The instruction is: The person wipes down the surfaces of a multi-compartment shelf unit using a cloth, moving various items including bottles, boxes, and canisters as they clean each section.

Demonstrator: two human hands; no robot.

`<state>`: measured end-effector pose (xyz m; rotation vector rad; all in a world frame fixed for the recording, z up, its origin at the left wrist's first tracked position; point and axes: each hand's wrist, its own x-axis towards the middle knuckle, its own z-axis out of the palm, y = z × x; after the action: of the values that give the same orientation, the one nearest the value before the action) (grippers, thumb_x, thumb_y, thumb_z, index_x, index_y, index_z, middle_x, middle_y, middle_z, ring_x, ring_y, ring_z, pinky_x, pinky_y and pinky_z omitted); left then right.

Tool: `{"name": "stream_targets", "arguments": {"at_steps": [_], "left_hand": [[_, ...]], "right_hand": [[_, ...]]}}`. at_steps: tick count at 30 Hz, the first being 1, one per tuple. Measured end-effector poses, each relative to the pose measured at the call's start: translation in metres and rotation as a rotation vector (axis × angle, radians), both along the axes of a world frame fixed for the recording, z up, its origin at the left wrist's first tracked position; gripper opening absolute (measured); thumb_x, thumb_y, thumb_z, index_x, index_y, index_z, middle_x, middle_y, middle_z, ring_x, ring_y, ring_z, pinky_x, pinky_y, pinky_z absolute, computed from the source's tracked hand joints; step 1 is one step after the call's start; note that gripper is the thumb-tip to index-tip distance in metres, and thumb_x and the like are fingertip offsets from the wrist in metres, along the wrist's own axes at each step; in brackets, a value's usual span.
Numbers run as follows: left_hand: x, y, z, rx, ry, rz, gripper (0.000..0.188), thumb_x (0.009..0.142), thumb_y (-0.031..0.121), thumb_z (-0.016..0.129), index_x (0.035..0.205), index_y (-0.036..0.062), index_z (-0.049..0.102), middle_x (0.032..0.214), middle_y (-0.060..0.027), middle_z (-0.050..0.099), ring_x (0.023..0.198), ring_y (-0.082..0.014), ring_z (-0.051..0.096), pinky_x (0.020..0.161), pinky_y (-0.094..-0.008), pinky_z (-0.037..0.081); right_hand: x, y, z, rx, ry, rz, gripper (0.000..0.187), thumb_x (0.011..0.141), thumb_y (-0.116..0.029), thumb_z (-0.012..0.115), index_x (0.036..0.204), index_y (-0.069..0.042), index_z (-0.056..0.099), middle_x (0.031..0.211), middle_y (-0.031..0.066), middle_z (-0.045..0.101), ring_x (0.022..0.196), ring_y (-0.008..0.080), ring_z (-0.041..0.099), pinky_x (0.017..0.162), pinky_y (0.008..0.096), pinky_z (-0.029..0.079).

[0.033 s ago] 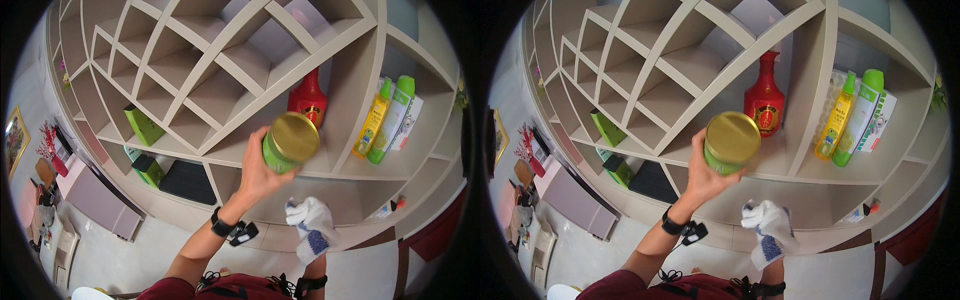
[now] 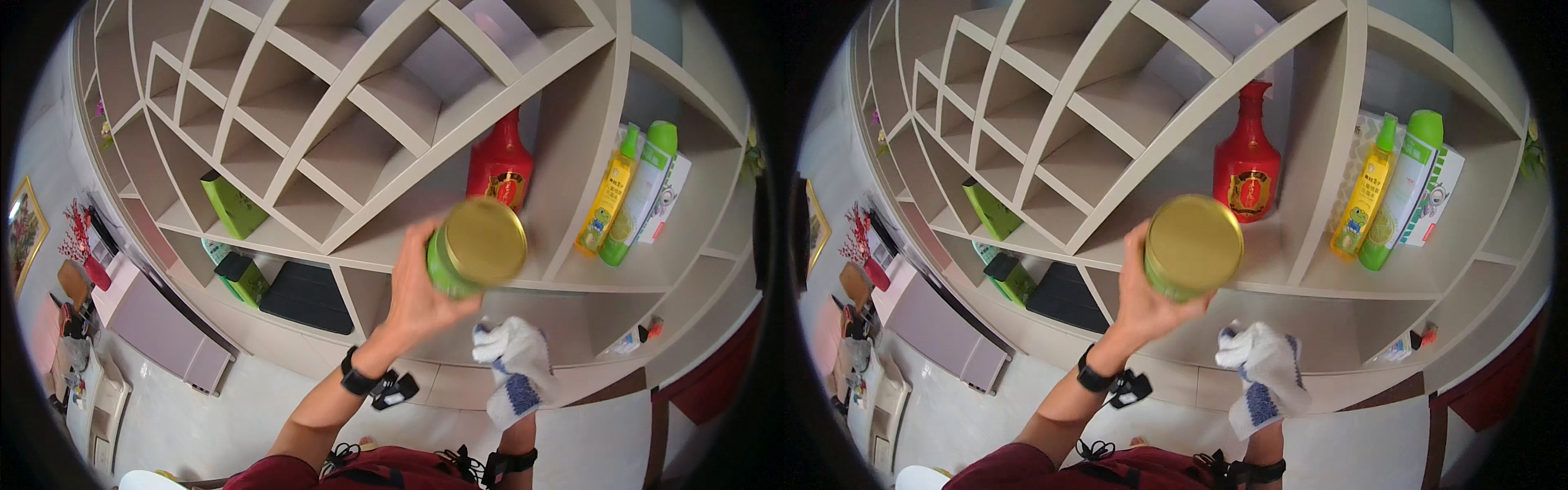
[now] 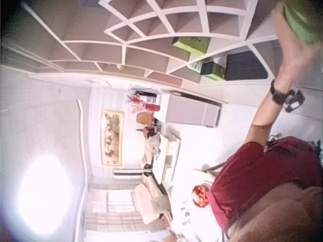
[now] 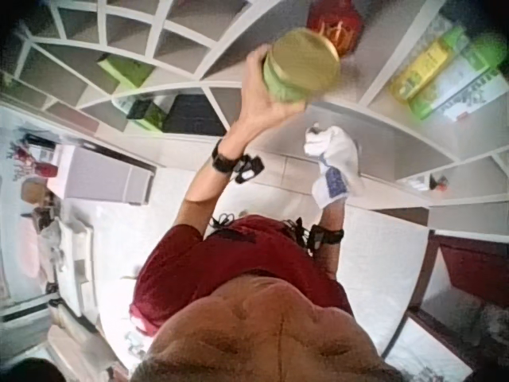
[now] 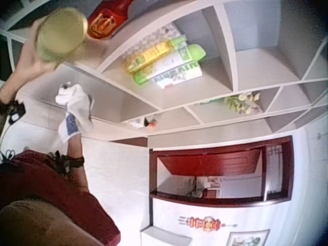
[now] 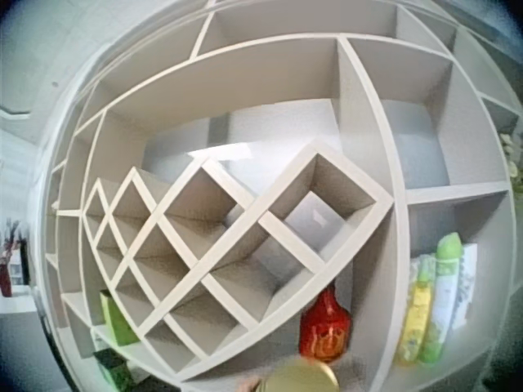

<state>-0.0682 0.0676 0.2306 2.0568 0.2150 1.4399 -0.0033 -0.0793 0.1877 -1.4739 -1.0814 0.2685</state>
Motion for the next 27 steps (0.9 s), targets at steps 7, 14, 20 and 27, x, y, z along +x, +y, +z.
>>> {"name": "stream_targets", "arguments": {"at_steps": [7,14,20,27], "left_hand": [[-0.049,-0.034,-0.06,0.153,0.24,-0.129,0.079,0.048,0.019,0.079,0.115,0.0031,0.04,0.11,-0.017,0.048,0.1,-0.0333,0.048,0.084,-0.0407,0.039],[-0.069,-0.037,-0.094,0.196,0.438,-0.131,0.07,0.052,0.013,0.073,0.113,0.0007,0.042,0.11,-0.017,0.047,0.099,-0.034,0.047,0.084,-0.0423,0.037],[-0.078,-0.048,-0.113,0.086,0.462,-0.128,0.068,0.053,0.017,0.076,0.111,0.0026,0.043,0.109,-0.0167,0.048,0.101,-0.0335,0.048,0.087,-0.0408,0.038],[-0.076,-0.049,-0.13,-0.588,0.289,-0.339,0.084,0.055,0.013,0.079,0.121,0.0031,0.028,0.111,-0.0132,0.048,0.106,-0.0205,0.048,0.09,-0.0329,0.038]], "right_hand": [[-0.013,-0.065,-0.088,0.332,0.797,0.002,0.021,0.081,-0.015,0.053,0.099,-0.004,0.052,0.097,0.0086,0.055,0.09,0.0192,0.053,0.083,0.0303,0.041],[-0.017,-0.013,-0.064,0.176,0.286,0.084,0.029,0.082,-0.014,0.052,0.108,-0.002,0.049,0.106,0.0087,0.054,0.098,0.0186,0.051,0.086,0.0304,0.041],[-0.015,0.001,-0.076,0.206,0.483,0.179,0.033,0.079,-0.01,0.058,0.11,-0.003,0.05,0.107,0.009,0.054,0.1,0.0189,0.051,0.089,0.0303,0.04],[-0.031,0.025,-0.109,0.147,0.562,0.084,0.045,0.081,-0.017,0.059,0.12,-0.002,0.041,0.114,0.0092,0.049,0.104,0.0189,0.048,0.091,0.0311,0.039]]}}
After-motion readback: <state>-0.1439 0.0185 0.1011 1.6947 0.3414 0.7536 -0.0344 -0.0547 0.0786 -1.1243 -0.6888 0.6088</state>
